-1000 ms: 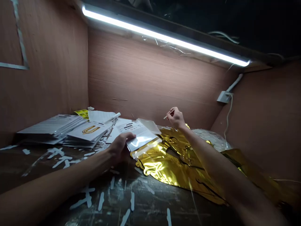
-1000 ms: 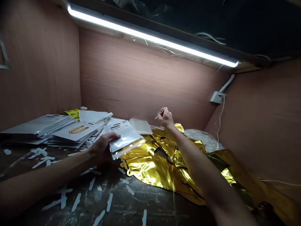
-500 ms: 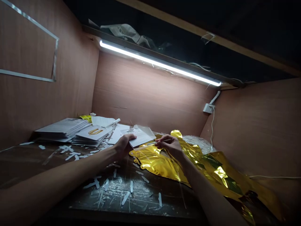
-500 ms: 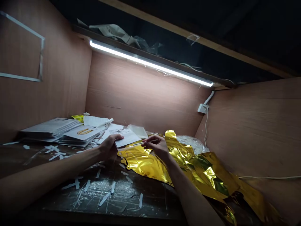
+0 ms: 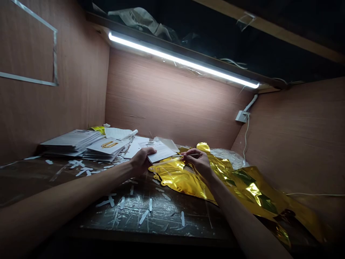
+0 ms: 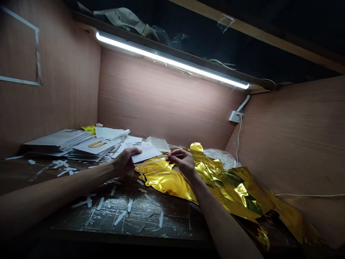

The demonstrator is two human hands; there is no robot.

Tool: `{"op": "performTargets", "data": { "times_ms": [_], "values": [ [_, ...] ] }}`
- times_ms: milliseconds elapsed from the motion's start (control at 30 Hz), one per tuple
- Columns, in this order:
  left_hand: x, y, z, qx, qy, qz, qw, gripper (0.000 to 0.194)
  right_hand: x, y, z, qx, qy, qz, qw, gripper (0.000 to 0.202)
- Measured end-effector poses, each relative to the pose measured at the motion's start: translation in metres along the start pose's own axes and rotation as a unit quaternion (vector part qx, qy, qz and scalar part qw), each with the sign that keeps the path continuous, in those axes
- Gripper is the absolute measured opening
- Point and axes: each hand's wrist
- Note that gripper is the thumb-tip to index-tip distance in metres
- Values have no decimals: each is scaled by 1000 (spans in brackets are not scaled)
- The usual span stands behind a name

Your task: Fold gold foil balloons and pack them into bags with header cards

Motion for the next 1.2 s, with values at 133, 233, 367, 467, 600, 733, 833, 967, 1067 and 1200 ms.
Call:
{"op": "performTargets", "data": {
  "times_ms": [133,233,367,467,600,733,833,967,1067,1200],
  "values": [
    [-1,2,1,15,-1,0,1000,27,-3,2,-2,2,2,7,1000,28],
    [-1,3,1,14,1,-6,1000,30,-2,2,-3,16,17,8,1000,29],
    [1,2,-1,2,0,-4,1000,35,0,0,-3,13,8,13,1000,31],
    [2,2,-2,1,-3,5,1000,36,-1,-1,-2,13,-1,10,1000,31],
    [0,2,0,2,-8,8,1000,34,-5,-2,0,-8,-25,-2,1000,29],
    [-2,2,3,16,4,-3,1000,31,-8,-2,0,-54,-83,-20,995,29],
    [-2,4,3,24,9,4,1000,21,-5,-4,-2,-83,-119,-47,988,31],
    [-1,10,0,19,13,28,999,7,4,-9,-7,-121,-127,-96,980,30],
    [1,14,-4,5,29,37,999,3,10,-13,-12,-144,-114,-177,967,35],
    [3,14,-7,-6,57,50,997,9,10,-11,-16,-122,-63,-257,957,52]
  ]
}}
Point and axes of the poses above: each hand's wrist, its own z-axis towards the middle knuckle, its own x-axis out of the palm, y = z × x, and after that the axes turned 10 degrees about x, right-handed
